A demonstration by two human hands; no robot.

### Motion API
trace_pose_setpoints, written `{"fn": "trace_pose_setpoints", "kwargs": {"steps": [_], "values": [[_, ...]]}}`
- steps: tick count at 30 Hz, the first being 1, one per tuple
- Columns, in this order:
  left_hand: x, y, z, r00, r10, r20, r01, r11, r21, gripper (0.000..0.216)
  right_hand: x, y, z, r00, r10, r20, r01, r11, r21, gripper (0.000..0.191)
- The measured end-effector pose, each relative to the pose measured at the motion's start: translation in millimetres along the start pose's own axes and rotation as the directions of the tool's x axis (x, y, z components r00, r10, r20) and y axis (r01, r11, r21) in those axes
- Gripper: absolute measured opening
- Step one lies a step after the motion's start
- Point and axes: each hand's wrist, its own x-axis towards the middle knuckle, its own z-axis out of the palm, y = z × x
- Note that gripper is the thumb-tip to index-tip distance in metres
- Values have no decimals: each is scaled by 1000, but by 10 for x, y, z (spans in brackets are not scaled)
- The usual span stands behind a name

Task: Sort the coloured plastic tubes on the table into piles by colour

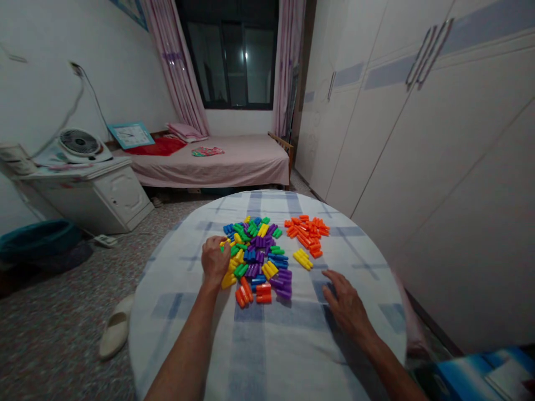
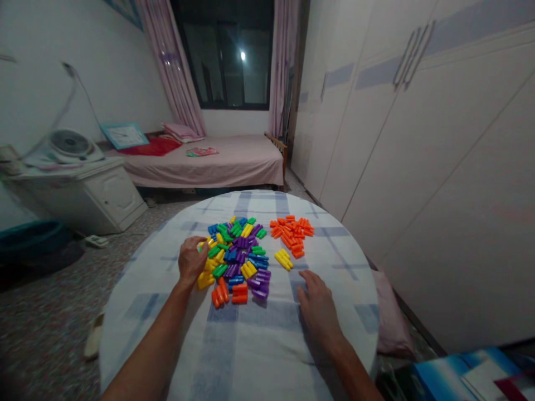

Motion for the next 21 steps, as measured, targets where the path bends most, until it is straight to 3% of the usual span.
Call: {"fn": "trace_pose_setpoints", "kwargs": {"steps": [6,11,18,21], "values": [[103,-360,188,983,-180,-25,177,979,-99,29,486,-189,273,996,-92,18,92,995,27,42],[-19,-430,299,965,-259,51,263,937,-230,32,434,-282,509,995,-79,53,80,996,-34,41],[12,-421,311,956,-283,71,292,937,-191,31,291,-758,263,987,-163,-12,163,986,31,29],[27,-440,325,956,-287,65,294,939,-178,30,237,-1041,228,957,-259,135,238,959,152,27]]}}
